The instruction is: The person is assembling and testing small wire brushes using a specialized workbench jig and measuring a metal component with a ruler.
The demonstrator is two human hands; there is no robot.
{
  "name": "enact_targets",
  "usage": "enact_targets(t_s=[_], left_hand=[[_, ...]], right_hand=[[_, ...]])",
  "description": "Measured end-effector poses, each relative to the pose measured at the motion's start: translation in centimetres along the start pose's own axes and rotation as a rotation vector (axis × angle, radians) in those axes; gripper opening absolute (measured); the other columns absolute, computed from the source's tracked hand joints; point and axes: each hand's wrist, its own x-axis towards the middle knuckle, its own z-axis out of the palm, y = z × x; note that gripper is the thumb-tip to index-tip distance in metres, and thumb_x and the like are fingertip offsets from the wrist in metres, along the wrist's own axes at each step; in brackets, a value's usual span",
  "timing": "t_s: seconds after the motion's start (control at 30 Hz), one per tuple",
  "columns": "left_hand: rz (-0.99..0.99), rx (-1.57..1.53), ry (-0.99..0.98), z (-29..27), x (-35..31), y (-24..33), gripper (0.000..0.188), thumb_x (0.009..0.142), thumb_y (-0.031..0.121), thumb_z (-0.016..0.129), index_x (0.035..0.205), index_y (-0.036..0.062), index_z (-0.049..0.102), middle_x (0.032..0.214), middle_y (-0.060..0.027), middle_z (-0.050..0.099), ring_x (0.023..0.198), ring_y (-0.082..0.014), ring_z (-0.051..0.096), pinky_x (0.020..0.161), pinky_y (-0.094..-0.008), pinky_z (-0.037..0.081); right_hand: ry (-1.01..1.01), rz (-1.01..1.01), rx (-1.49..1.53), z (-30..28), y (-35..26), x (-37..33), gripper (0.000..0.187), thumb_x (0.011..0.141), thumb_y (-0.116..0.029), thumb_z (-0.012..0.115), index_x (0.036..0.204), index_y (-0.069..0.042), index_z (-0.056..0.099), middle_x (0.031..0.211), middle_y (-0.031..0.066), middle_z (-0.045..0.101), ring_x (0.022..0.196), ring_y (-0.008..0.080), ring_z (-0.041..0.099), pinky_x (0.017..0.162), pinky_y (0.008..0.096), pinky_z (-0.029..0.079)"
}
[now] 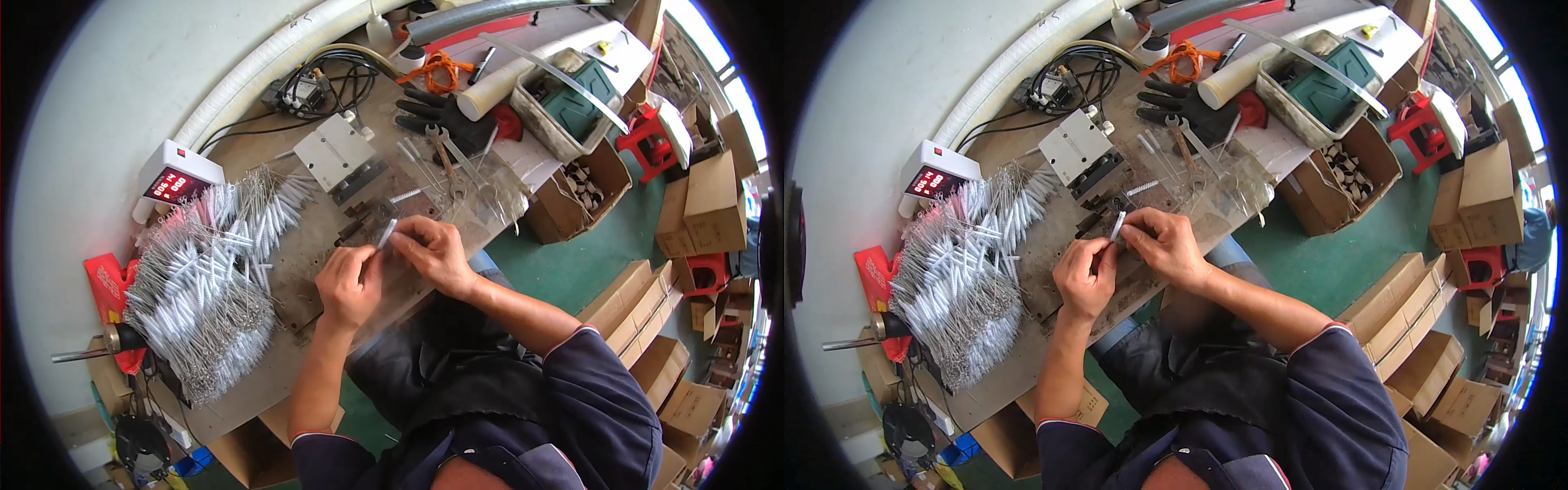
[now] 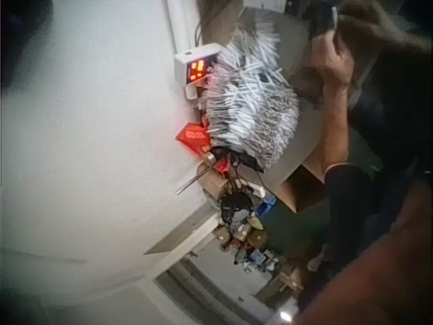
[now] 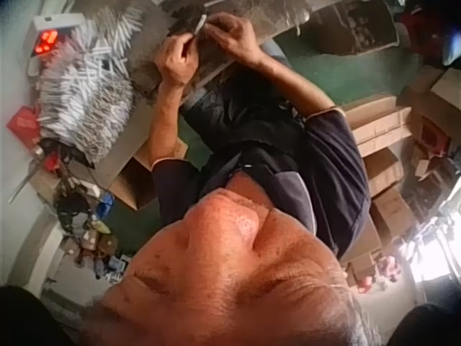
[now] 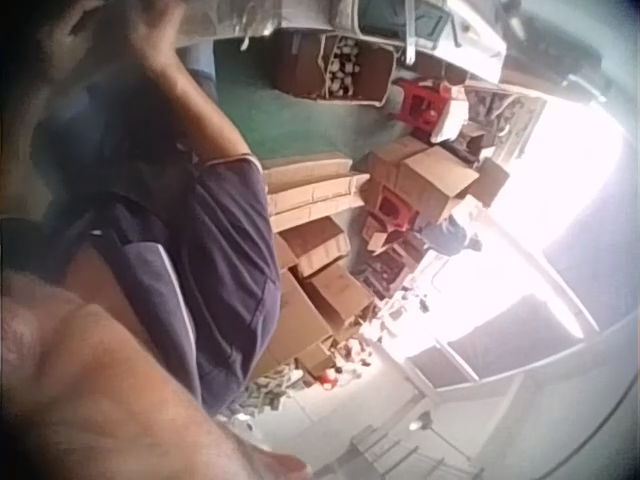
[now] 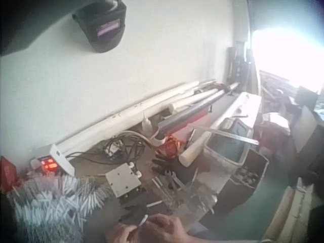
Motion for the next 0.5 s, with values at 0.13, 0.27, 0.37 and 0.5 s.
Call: enact_targets(t_s=[0.13,0.27,0.37,0.5], left_hand=[[0.001,0.0,-0.009,0.25,-0.24,0.11,0.013,0.086,0.0,0.077,0.094,0.0037,0.068,0.081,-0.0098,0.068,0.066,-0.0267,0.066,0.058,-0.0356,0.051],[-0.011,0.014,-0.072,-0.05,-0.25,0.25,0.01,0.087,0.001,0.075,0.091,0.0049,0.066,0.08,-0.0098,0.067,0.07,-0.0304,0.066,0.06,-0.0393,0.051],[0.001,0.007,-0.072,-0.04,-0.31,0.18,0.009,0.088,0.003,0.074,0.092,0.0051,0.066,0.079,-0.0103,0.066,0.069,-0.0311,0.065,0.06,-0.0402,0.051],[-0.001,0.009,-0.062,0.14,-0.42,0.13,0.011,0.087,0.002,0.075,0.092,0.005,0.066,0.078,-0.01,0.066,0.068,-0.0307,0.065,0.059,-0.0399,0.051]], right_hand=[[-0.005,0.007,0.03,-0.22,0.0,-0.19,0.02,0.101,-0.016,0.068,0.107,0.004,0.07,0.08,0.0032,0.068,0.072,0.0068,0.061,0.063,0.0261,0.051],[0.005,-0.014,0.009,0.08,0.38,-0.08,0.021,0.101,-0.016,0.068,0.106,0.004,0.07,0.077,0.0034,0.068,0.071,0.0066,0.06,0.062,0.0264,0.051],[0.018,-0.012,-0.03,0.22,0.12,-0.06,0.021,0.101,-0.016,0.068,0.105,0.004,0.071,0.077,0.0042,0.068,0.07,0.007,0.06,0.062,0.027,0.051],[0.021,-0.048,-0.073,0.17,-0.14,-0.11,0.02,0.1,-0.016,0.069,0.105,0.004,0.071,0.075,0.0057,0.068,0.07,0.0079,0.061,0.062,0.0282,0.051]])
